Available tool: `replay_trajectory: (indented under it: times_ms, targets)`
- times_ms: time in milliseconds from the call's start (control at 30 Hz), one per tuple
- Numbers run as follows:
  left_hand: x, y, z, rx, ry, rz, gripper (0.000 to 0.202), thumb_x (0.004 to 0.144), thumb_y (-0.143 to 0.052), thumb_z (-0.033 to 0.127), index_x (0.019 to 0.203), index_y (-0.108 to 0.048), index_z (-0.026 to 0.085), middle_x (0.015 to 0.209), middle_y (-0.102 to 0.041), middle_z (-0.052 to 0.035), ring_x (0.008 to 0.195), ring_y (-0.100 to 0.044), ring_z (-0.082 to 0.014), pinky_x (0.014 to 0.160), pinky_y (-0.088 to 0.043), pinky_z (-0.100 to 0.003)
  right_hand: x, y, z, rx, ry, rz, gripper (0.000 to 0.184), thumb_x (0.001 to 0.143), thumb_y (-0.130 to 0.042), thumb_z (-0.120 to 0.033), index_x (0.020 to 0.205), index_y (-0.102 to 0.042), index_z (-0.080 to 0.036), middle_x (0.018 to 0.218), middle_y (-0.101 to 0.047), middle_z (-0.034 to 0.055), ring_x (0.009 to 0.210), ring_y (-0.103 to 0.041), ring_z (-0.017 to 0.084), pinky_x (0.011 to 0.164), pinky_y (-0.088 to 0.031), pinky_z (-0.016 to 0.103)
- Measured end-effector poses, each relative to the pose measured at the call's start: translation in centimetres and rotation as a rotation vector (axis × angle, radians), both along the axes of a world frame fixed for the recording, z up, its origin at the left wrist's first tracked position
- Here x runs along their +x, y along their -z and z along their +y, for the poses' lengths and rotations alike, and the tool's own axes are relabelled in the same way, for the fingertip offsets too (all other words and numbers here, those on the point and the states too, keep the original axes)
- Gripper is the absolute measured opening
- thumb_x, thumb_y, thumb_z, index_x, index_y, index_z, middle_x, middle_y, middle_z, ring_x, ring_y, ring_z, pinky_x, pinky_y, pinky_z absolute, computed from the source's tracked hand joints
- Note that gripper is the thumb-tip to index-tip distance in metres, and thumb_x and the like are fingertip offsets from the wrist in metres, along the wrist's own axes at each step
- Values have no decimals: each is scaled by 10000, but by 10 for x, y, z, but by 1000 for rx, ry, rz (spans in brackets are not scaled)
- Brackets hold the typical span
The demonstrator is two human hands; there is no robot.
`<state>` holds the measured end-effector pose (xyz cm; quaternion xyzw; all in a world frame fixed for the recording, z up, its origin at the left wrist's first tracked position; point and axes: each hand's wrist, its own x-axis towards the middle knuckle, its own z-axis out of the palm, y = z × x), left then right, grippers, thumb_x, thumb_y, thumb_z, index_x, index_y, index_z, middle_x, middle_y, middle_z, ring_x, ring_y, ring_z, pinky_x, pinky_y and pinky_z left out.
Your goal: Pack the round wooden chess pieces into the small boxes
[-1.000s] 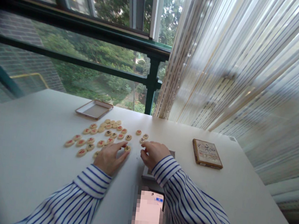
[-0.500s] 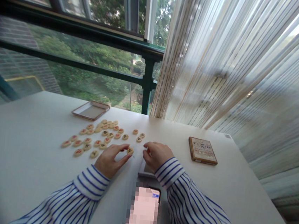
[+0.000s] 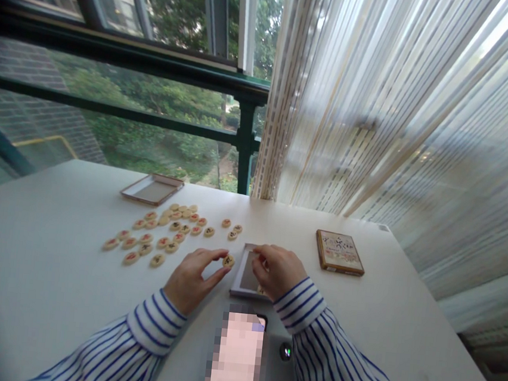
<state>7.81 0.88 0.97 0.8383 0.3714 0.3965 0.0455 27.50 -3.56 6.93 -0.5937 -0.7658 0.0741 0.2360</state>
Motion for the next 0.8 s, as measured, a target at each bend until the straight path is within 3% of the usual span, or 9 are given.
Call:
replay_trajectory:
  times_ms: [400, 800]
  targets:
    - [27, -8, 0, -68, 87, 51, 240, 746, -560, 261, 972, -575, 182, 898, -655, -60, 834, -584, -198, 722, -459, -340, 16, 14, -4, 0, 40, 104, 215, 760, -491, -227, 919, -619, -157, 728, -645, 39, 645, -570, 120, 654, -445, 236]
    - [33, 5, 1, -34, 167, -38, 244, 754, -552, 263, 985, -569, 188, 887, -656, -71, 834, -594, -194, 718, -467, -329, 16, 21, 9, -85, -22, 152, 187, 758, -519, -235, 873, -649, -164, 717, -662, 30, 637, -578, 117, 626, -439, 217]
